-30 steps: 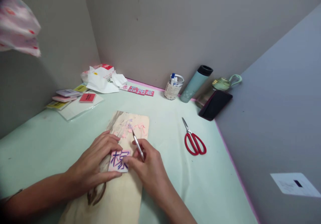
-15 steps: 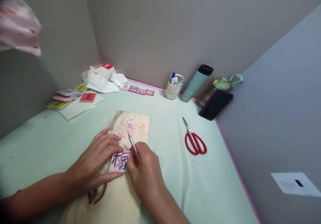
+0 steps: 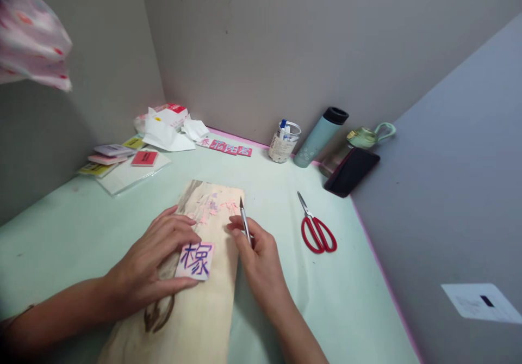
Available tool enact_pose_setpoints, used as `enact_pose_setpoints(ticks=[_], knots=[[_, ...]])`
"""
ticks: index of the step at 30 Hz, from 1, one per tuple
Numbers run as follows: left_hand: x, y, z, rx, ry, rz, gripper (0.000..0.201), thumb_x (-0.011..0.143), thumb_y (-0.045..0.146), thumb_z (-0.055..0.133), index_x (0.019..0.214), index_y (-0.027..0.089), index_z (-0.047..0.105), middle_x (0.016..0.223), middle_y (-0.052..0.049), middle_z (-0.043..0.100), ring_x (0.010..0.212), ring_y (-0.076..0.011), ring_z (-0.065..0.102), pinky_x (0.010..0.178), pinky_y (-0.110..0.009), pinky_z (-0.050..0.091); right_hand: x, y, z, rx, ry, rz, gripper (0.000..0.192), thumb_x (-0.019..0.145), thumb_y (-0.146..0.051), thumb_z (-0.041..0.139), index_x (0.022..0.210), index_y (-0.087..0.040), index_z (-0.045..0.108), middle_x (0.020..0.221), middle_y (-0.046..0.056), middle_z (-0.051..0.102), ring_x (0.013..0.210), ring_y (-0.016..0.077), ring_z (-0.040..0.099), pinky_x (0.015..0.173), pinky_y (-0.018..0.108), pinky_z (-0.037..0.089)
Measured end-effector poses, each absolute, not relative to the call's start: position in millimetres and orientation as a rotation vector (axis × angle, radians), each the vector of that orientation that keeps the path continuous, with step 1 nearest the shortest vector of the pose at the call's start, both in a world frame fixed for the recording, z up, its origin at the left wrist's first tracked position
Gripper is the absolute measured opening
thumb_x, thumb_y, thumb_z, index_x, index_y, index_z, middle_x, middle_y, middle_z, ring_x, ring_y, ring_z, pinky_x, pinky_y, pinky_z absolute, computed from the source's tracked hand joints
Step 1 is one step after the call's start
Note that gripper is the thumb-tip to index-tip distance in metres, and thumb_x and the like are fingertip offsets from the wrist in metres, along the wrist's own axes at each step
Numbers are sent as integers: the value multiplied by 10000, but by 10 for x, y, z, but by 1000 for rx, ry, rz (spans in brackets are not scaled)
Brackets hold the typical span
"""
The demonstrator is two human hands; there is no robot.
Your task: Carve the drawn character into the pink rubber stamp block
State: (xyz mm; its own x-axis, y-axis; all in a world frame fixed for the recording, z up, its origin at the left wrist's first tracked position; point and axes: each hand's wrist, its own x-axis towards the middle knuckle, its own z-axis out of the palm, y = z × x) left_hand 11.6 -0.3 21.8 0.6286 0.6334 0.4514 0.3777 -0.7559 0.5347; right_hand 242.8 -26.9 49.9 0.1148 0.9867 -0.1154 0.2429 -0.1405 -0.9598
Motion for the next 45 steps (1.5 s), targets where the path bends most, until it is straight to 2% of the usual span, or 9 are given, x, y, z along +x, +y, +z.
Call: enact_pose_setpoints(ticks=[6, 10, 13, 16, 23, 28, 31, 40, 45], knots=[[100, 29, 176, 2432, 818, 955, 432, 863, 286, 771, 1224, 235, 539, 1137, -65, 613, 1238, -292, 525, 1214, -552, 216, 2442, -293, 557, -1390, -1237, 1443, 375, 978, -514, 566, 1104, -185, 693, 921, 43, 726, 446, 43, 287, 441, 238, 209], [89, 26, 183, 2441, 843, 943, 431, 873, 309, 776, 1224, 225, 540, 1156, -75, 600, 1247, -289, 519, 1219, -548, 221, 2452, -292, 534, -1441, -1247, 1403, 389, 995, -519, 544, 1079, -170, 695, 898, 43, 719, 448, 45, 301, 454, 245, 221], [94, 18, 194, 2443, 850, 943, 443, 863, 298, 788, 1222, 218, 542, 1158, -78, 598, 1252, -290, 518, 1224, -544, 213, 2456, -304, 547, -1466, -1346, 1298, 458, 1038, -543, 455, 1005, -167, 715, 569, -45, 524, 455, 75, 327, 496, 252, 264], [105, 16, 199, 2433, 858, 954, 448, 844, 283, 805, 1208, 216, 552, 1155, -76, 600, 1240, -291, 525, 1220, -539, 222, 2460, -317, 583, -1467, -1359, 1290, 477, 1051, -537, 433, 920, -169, 707, 486, -81, 352, 457, 86, 308, 502, 257, 255], [97, 16, 209, 2444, 842, 959, 453, 847, 305, 810, 1206, 213, 550, 1144, -75, 598, 1209, -283, 522, 1206, -526, 235, 2484, -325, 580, -1410, -1214, 1330, 329, 1015, -479, 548, 1086, -199, 704, 728, -40, 554, 472, 51, 333, 471, 235, 244], [106, 18, 216, 2446, 844, 951, 436, 864, 299, 794, 1210, 218, 541, 1137, -70, 592, 1207, -279, 516, 1202, -531, 231, 2478, -312, 550, -1324, -1067, 1418, 301, 977, -459, 603, 1066, -194, 716, 904, 28, 667, 525, 69, 470, 461, 215, 353], [113, 19, 211, 2439, 856, 939, 429, 857, 288, 797, 1193, 215, 540, 1123, -66, 592, 1202, -278, 516, 1204, -542, 228, 2465, -300, 536, -1292, -1001, 1438, 302, 944, -458, 649, 1032, -181, 729, 913, 47, 679, 577, 95, 525, 470, 214, 414], [91, 11, 216, 2403, 843, 1008, 432, 871, 369, 775, 1204, 220, 543, 1136, -75, 608, 1198, -290, 540, 1209, -557, 238, 2451, -300, 532, -1306, -980, 1430, 305, 927, -451, 676, 1031, -172, 743, 887, 42, 671, 569, 89, 496, 453, 199, 376], [119, 37, 159, 2458, 662, 720, 426, 807, 363, 838, 1114, 226, 577, 1046, -38, 637, 1134, -277, 584, 1212, -556, 209, 2443, -295, 531, -1307, -1001, 1439, 298, 917, -448, 690, 1025, -176, 743, 880, 35, 675, 553, 80, 492, 460, 200, 385]])
